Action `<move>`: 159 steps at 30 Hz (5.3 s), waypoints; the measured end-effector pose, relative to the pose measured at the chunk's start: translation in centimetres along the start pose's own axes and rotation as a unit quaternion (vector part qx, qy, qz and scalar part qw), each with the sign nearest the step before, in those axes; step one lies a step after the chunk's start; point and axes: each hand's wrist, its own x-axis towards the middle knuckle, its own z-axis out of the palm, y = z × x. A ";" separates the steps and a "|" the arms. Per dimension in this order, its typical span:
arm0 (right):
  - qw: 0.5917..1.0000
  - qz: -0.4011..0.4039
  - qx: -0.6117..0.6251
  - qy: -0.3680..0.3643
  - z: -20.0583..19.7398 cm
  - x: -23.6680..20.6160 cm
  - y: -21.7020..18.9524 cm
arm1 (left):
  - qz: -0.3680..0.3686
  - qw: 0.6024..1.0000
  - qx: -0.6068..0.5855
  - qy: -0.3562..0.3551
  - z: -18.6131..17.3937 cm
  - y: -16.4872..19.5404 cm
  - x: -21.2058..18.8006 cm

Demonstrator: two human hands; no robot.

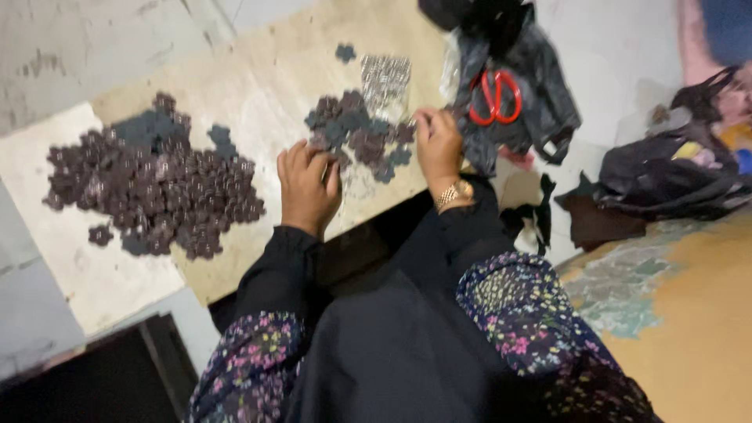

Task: The person sits at a low work table and assembles flower-shaped cut pieces, picking up dark flower cutouts one at a time and pressing them by hand onto a small central pin to build stacked flower components, placing finished stacks aside and reaching for more pieces from the pile.

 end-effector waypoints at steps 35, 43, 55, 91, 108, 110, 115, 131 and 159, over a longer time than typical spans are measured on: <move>0.982 -0.135 0.107 -0.081 1.2 -5.0 -4.8 | -0.108 0.992 0.004 0.071 3.0 -0.8 -1.7; 0.966 -0.182 0.036 -0.179 3.5 -5.9 -7.7 | -0.126 0.989 -0.038 0.069 2.9 -1.1 -1.5; 0.965 -0.183 0.013 -0.189 3.2 -6.1 -8.7 | -0.249 0.912 -0.315 0.082 3.1 -2.7 -2.8; 0.966 -0.139 0.159 -0.150 4.0 -6.8 -12.1 | -0.351 0.701 -0.610 -0.114 0.0 -6.4 -2.2; 0.966 -0.108 0.180 -0.151 5.0 -7.0 -11.4 | -0.279 0.765 -0.578 -0.052 1.4 -5.0 -3.1; 0.968 -0.106 0.172 -0.150 5.0 -7.2 -11.3 | -0.261 0.826 -0.496 -0.059 1.3 -4.8 -3.3; 0.970 -0.098 0.180 -0.133 5.1 -7.4 -11.2 | -0.253 0.856 -0.448 -0.059 1.0 -4.5 -3.3; 0.957 -0.188 0.173 -0.140 3.9 -7.2 -11.9 | -0.241 0.841 -0.483 -0.029 1.4 -4.4 -3.2; 0.992 -0.037 -0.113 0.038 0.3 -0.5 -2.0 | -0.216 0.906 -0.358 -0.069 2.1 -5.1 -3.9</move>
